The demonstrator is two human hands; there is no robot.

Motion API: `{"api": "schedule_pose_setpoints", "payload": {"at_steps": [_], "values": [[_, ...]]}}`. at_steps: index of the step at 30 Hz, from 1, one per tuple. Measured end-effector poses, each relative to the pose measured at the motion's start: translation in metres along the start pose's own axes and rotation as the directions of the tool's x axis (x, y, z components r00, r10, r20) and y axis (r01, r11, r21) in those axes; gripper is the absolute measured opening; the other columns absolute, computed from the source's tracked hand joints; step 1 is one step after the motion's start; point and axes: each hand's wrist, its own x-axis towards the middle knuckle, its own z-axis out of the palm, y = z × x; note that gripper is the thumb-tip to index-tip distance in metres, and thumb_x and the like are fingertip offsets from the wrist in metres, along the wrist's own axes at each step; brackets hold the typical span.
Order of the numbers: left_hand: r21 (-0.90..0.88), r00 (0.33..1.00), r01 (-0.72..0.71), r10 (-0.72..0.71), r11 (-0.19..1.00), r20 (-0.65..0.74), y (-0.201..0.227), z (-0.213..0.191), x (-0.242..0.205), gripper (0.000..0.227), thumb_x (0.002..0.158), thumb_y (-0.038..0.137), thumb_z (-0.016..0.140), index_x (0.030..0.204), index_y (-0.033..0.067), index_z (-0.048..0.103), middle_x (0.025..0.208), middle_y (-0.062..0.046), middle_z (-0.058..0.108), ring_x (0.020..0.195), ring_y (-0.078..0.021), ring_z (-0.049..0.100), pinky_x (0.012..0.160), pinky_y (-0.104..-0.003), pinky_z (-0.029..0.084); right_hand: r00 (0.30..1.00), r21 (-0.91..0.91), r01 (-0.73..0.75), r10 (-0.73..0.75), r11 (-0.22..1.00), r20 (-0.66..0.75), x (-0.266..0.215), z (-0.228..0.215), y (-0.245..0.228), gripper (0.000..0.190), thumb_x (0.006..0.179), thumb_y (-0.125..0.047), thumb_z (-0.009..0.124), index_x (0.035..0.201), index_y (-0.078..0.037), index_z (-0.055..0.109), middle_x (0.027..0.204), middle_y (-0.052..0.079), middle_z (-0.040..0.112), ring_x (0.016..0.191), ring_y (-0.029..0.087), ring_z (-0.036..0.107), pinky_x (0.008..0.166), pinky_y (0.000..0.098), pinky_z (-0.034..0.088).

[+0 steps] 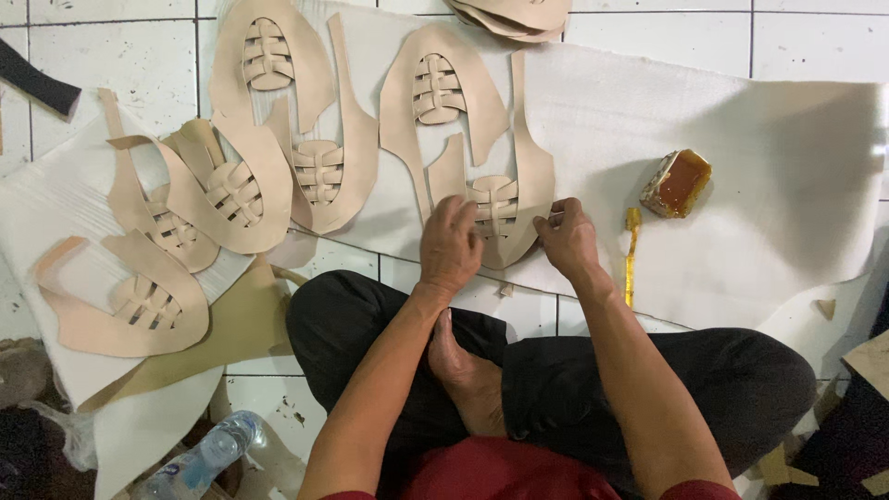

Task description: The person sits on the floor and applies glue to beige leather sandal components using a brush. They then press the parts together to assemble the sandals and use scissors to trim excess material from the edges.

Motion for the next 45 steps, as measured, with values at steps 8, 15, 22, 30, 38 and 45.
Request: {"api": "schedule_pose_setpoints", "payload": {"at_steps": [8, 15, 22, 30, 38, 45], "values": [[0.025, 0.898, -0.360, 0.339, 0.933, 0.282, -0.005, 0.040, 0.000, 0.064, 0.087, 0.042, 0.048, 0.142, 0.0149, 0.031, 0.145, -0.015, 0.032, 0.135, -0.0355, 0.027, 0.112, -0.052, 0.016, 0.998, -0.096, -0.063, 0.063, 0.993, -0.009, -0.010, -0.024, -0.036, 0.036, 0.083, -0.027, 0.061, 0.110, -0.006, 0.049, 0.092, 0.015, 0.063, 0.096, 0.036, 0.059, 0.079, 0.0487, 0.048], [0.164, 0.750, -0.363, 0.184, 0.917, 0.636, 0.016, 0.007, 0.015, 0.064, 0.093, 0.054, 0.021, 0.145, 0.0177, 0.019, 0.152, -0.010, 0.014, 0.140, -0.0304, 0.012, 0.116, -0.050, 0.005, 0.975, -0.092, 0.132, -0.146, 0.987, -0.170, 0.017, -0.038, -0.084, 0.024, 0.095, -0.021, 0.051, 0.112, -0.006, 0.056, 0.097, 0.016, 0.056, 0.094, 0.040, 0.060, 0.075, 0.0493, 0.048], [-0.002, 0.885, -0.381, 0.366, 0.924, 0.289, -0.004, 0.035, 0.004, 0.064, 0.089, 0.045, 0.043, 0.142, 0.0138, 0.025, 0.146, -0.015, 0.024, 0.134, -0.0368, 0.025, 0.109, -0.057, 0.021, 0.981, -0.183, 0.165, -0.180, 0.969, -0.070, 0.122, -0.008, -0.078, 0.028, 0.089, -0.037, 0.055, 0.107, -0.017, 0.061, 0.096, 0.007, 0.059, 0.094, 0.032, 0.061, 0.078, 0.0460, 0.049], [-0.044, 0.889, -0.339, 0.335, 0.940, 0.311, -0.003, 0.037, 0.006, 0.063, 0.091, 0.047, 0.038, 0.143, 0.0157, 0.024, 0.148, -0.014, 0.023, 0.136, -0.0344, 0.023, 0.111, -0.054, 0.014, 0.974, 0.319, 0.118, -0.173, 0.940, 0.150, 0.167, -0.006, -0.073, 0.036, 0.074, -0.020, 0.070, 0.105, -0.004, 0.061, 0.076, 0.006, 0.058, 0.066, 0.016, 0.055, 0.055, 0.0268, 0.046], [-0.026, 0.899, -0.347, 0.340, 0.938, 0.278, -0.002, 0.039, 0.008, 0.065, 0.086, 0.045, 0.046, 0.142, 0.0143, 0.029, 0.146, -0.015, 0.027, 0.134, -0.0356, 0.027, 0.110, -0.055, 0.017, 0.949, 0.324, 0.217, -0.277, 0.921, 0.153, 0.160, -0.017, -0.076, 0.019, 0.081, -0.015, 0.067, 0.097, -0.006, 0.060, 0.087, 0.011, 0.059, 0.078, 0.022, 0.059, 0.068, 0.0350, 0.047], [-0.026, 0.906, -0.353, 0.349, 0.935, 0.239, -0.001, 0.039, 0.009, 0.067, 0.086, 0.044, 0.048, 0.142, 0.0144, 0.028, 0.146, -0.015, 0.027, 0.134, -0.0360, 0.027, 0.109, -0.055, 0.018, 0.947, 0.007, 0.306, -0.305, 0.952, 0.101, 0.178, -0.008, -0.076, 0.016, 0.081, -0.014, 0.067, 0.096, -0.011, 0.063, 0.086, 0.012, 0.059, 0.084, 0.031, 0.060, 0.071, 0.0430, 0.047]]}}
